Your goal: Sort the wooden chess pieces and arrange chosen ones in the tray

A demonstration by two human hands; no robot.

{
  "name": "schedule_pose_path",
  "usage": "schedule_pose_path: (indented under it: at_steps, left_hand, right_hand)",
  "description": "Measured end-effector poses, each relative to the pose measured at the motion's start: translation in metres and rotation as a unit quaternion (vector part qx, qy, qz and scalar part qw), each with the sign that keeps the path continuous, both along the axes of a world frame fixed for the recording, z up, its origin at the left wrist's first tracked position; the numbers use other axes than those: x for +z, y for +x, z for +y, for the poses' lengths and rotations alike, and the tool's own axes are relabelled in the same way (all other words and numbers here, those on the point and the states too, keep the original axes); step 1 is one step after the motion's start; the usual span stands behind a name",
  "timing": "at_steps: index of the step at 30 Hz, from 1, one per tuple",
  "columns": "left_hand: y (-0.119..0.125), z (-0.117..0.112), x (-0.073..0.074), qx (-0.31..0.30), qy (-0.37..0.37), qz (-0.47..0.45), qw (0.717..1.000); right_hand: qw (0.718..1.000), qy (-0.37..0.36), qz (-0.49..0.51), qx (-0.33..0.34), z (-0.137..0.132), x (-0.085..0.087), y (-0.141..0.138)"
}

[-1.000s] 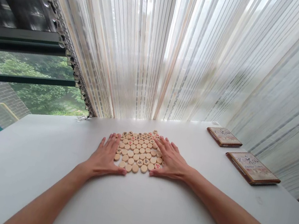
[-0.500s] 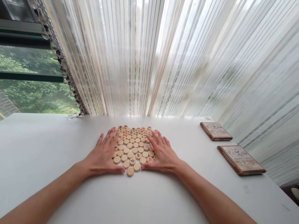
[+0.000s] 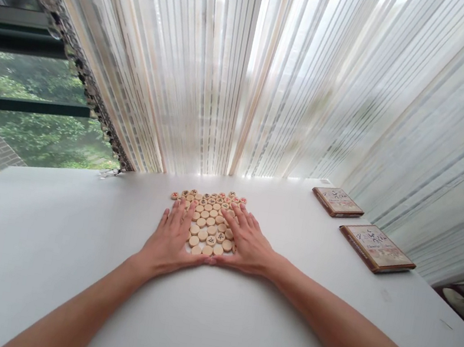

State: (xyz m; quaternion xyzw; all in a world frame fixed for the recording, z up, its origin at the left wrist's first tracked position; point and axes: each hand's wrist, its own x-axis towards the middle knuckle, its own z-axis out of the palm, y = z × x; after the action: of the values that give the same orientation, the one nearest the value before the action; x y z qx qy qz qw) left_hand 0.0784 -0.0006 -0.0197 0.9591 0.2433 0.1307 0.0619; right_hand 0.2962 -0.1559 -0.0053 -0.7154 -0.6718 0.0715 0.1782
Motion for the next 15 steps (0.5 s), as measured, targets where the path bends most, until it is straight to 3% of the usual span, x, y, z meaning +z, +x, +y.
schedule_pose_path:
  at_steps: [5,9,12,15]
  left_hand:
    - [0.0,0.001,-0.002,-0.005,0.025,-0.028,0.999]
    - [-0.005,-0.007,0.009,-0.027,0.051,-0.076,0.995]
    - [-0.027,-0.009,0.018,-0.072,0.083,-0.103,0.989]
    - [-0.062,-0.001,0.021,-0.084,0.095,-0.117,0.985]
  right_hand:
    - [1.0,0.023,-0.015,-0.011,0.004,0.001,-0.001]
    - [0.997,0.039,-0.053,-0.03,-0.006,0.01,-0.008]
    - [0.994,0.037,-0.082,-0.064,-0.034,0.012,0.004]
    - [0.981,0.028,-0.097,-0.164,-0.086,0.014,0.046]
